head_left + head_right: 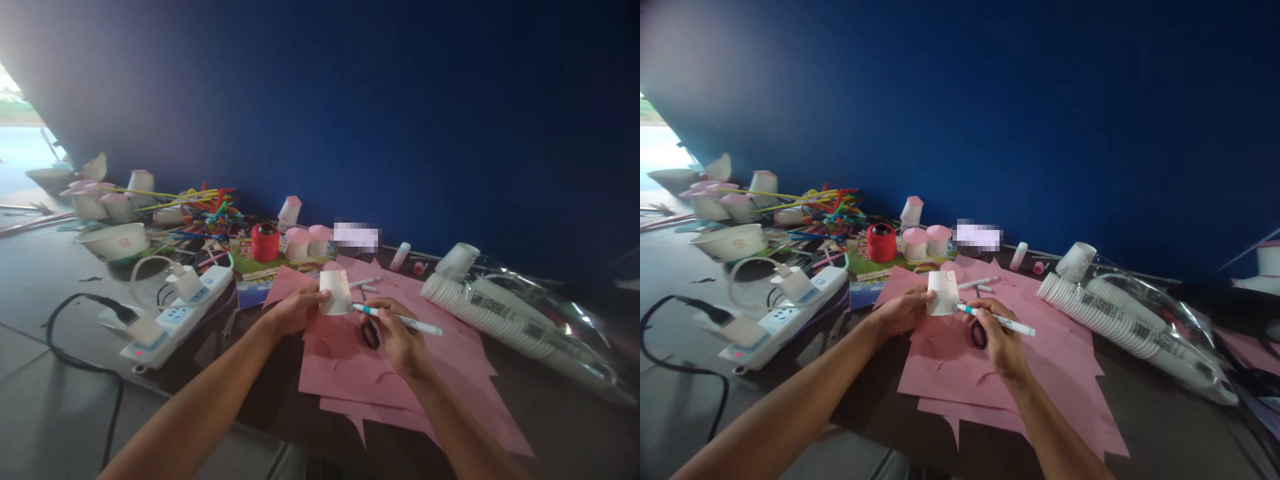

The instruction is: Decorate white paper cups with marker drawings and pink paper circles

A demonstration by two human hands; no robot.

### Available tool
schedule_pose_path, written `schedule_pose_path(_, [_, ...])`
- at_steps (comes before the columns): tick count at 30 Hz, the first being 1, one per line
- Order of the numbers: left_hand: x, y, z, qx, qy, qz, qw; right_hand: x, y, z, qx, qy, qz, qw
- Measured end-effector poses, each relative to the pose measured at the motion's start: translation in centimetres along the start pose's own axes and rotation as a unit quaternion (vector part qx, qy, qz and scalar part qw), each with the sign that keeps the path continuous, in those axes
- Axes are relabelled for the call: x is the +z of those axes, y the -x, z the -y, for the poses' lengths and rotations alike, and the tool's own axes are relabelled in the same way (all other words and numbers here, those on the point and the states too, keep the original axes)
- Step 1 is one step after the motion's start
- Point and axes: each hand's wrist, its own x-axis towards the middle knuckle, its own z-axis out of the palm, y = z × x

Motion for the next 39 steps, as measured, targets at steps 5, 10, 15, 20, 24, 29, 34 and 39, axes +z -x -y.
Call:
schedule_pose_path(5, [0.09, 0.16, -0.16, -0.004, -0.004, -0.012, 1.0, -0.16, 0.14, 0.08, 0.025, -0.021, 0.015, 0.999])
schedule_pose_path(10, [0.16, 0.2, -0.23, -0.002, -0.003, -0.001, 1.0, -0.22, 0.13, -0.19, 0.024, -0.015, 0.031, 0.999])
schedule_pose_path(15, [0.41, 0.28, -0.36, -0.007, 0.0, 0.01, 1.0, -0.1, -0.11, -0.03, -0.009, -0.028, -0.01, 1.0])
schedule_pose_path(20, [0.5, 0.31, -0.45, -0.002, -0.002, -0.001, 1.0, -0.27, -0.05, 0.23, -0.002, -0.038, 0.007, 0.999])
schedule_pose_path(24, [0.52, 0.28, -0.47, -0.003, 0.0, -0.014, 1.0, -0.36, 0.12, 0.17, 0.023, -0.025, 0.023, 0.999])
schedule_pose_path(29, [0.51, 0.25, -0.41, -0.001, -0.005, -0.011, 1.0, -0.22, 0.17, 0.5, 0.009, -0.003, 0.021, 1.0])
schedule_pose_path(34, [0.32, 0.23, -0.3, -0.001, -0.003, -0.007, 1.0, -0.21, 0.29, 0.5, 0.024, -0.011, 0.054, 0.998])
schedule_pose_path(39, [0.15, 0.23, -0.19, -0.003, 0.002, -0.006, 1.0, -0.33, 0.24, 0.3, 0.015, 0.031, 0.043, 0.998])
